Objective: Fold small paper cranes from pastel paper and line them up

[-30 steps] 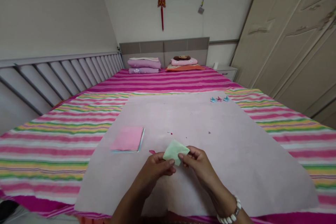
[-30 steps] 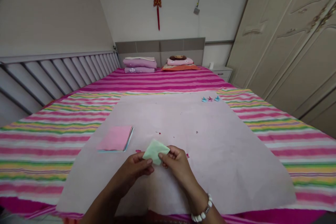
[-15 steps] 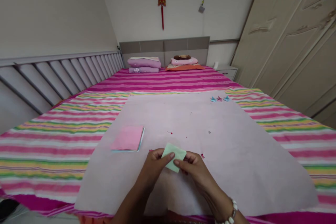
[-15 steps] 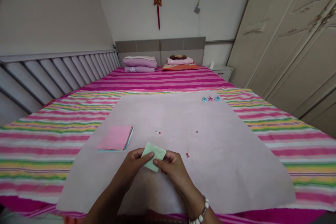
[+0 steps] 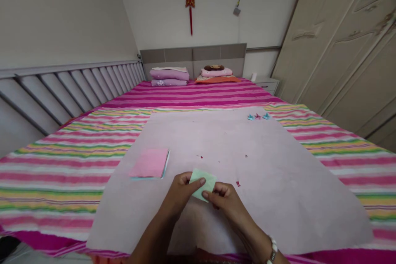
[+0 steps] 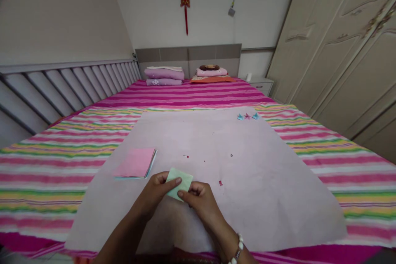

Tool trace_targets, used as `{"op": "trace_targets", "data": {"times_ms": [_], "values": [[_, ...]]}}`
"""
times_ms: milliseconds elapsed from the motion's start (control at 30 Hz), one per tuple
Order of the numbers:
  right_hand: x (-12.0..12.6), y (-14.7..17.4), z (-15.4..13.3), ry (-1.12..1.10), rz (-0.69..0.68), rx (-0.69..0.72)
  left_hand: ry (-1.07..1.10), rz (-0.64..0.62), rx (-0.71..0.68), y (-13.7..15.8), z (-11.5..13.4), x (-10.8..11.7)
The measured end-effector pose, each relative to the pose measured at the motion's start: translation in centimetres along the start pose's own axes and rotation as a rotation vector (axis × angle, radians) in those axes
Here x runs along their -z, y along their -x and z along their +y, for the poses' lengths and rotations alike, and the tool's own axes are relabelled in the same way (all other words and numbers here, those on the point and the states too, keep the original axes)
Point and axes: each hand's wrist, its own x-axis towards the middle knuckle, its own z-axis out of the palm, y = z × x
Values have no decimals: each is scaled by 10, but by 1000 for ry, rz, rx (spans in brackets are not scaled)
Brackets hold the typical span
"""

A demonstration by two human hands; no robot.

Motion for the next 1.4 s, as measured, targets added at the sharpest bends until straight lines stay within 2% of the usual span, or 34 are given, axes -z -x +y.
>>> {"op": "trace_targets", "data": {"times_ms": [167,433,600,733,833,967,1200,1333,1400], "values": [[1,0,-3,6,0,0,0,0,20,0,2,2],[10,-5,-15,-35,106,61,18,-27,41,1,1,2],[11,-7,-11,-69,208,108,152,-12,23,2,-4,-9],[10,-7,-6,-118,254,122,241,13,71,3,-14,-20],[9,-7,-6,-137,263,125,208,51,86,2,-18,-19],[10,-6,-8,-147,252,112,172,60,31,0,-14,-8],[11,-7,-9,-124,226,98,136,198,7,-6,-15,3],[13,-9,-11,-109,213,90,154,191,0,-6,-18,3],[13,-10,-11,-109,214,90,173,147,4,-5,-17,1]]}}
